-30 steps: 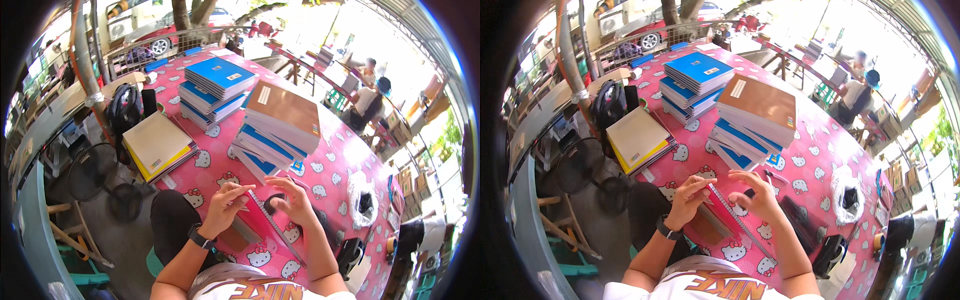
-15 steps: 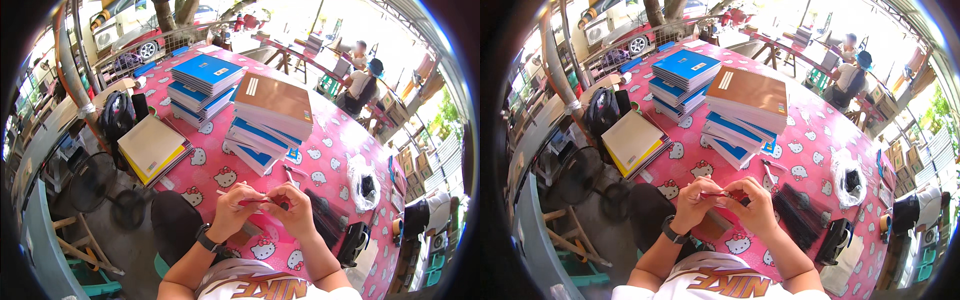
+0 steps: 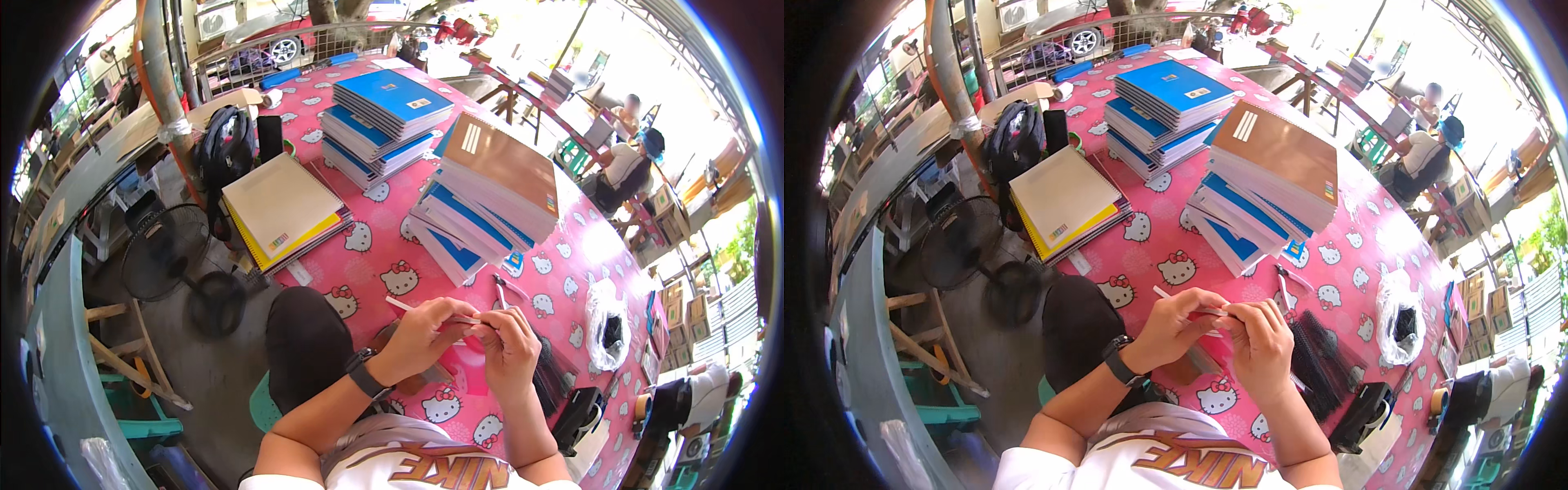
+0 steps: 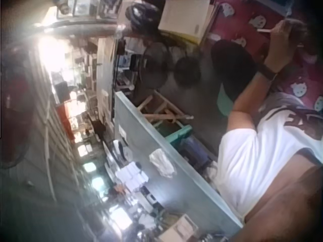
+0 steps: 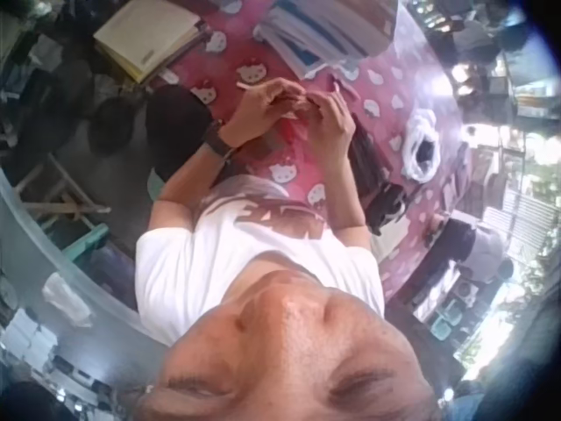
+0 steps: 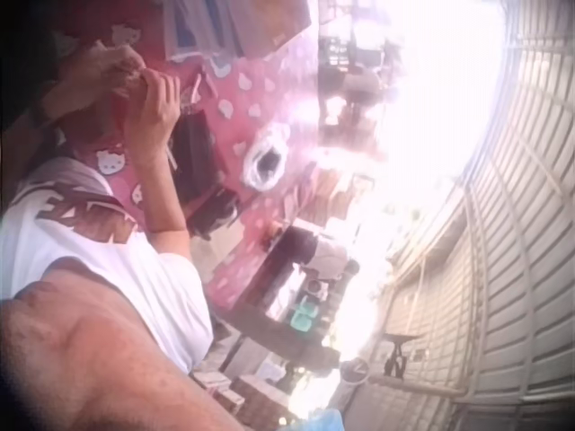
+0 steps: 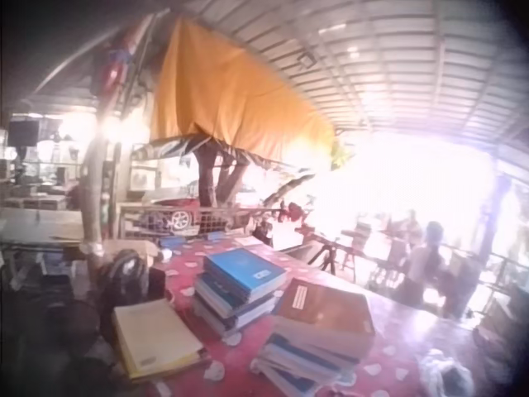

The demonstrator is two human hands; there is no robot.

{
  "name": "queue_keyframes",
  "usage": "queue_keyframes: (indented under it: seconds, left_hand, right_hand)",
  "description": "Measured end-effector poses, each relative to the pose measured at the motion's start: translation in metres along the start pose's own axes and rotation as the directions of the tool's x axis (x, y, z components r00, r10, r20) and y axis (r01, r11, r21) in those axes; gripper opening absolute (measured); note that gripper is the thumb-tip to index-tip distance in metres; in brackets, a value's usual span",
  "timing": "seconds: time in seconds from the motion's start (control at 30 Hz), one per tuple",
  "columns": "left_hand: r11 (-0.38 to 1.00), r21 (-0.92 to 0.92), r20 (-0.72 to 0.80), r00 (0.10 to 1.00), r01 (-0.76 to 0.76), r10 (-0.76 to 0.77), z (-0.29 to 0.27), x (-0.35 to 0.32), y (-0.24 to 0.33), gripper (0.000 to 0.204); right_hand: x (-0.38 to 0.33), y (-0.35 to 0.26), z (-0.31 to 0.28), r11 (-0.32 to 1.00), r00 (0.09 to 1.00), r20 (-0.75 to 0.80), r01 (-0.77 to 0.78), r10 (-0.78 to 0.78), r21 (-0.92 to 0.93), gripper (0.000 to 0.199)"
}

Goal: The person threads a spiral coil through the holes of a notebook and then crimps the ends of the coil with pliers. They move each finished notebook to a stack and pick up another from a separate pile on the table.

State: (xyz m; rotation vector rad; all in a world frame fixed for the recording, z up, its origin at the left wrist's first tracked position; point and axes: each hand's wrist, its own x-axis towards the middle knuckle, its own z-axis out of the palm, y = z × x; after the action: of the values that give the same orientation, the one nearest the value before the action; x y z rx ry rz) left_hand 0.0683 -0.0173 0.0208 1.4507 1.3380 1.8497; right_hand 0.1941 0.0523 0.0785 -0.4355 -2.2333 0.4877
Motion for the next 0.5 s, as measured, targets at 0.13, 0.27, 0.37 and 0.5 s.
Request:
queue_keyframes:
  seconds: [0.13, 0.27, 0.37, 0.5]
  left_hand:
    - [0.990, 0.117, -0.255, 0.965, 0.085, -0.053, -0.031, 0.005, 0.002, 0.012]
    - [0.995, -0.001, -0.821, 0.569, 0.098, -0.056, -0.150, 0.010, -0.040, 0.015]
    - [0.991, -0.051, -0.906, 0.424, -0.121, 0.005, -0.222, -0.011, -0.051, 0.032]
    - [0.954, -0.098, -0.869, 0.444, 0.283, -0.221, -0.275, -0.046, -0.110, 0.034]
  right_hand:
    - [0.011, 0.005, -0.012, 0.996, 0.999, 0.040, 0.034, -0.031, -0.080, 0.050]
    - [0.008, 0.045, -0.060, 0.996, 0.953, -0.298, -0.068, 0.050, -0.050, 0.053]
    - [0.001, 0.069, -0.051, 0.963, 0.924, -0.282, -0.226, 0.260, 0.145, 0.036]
    - [0.007, 0.077, -0.009, 0.972, 0.974, -0.037, -0.219, 0.222, 0.085, 0.020]
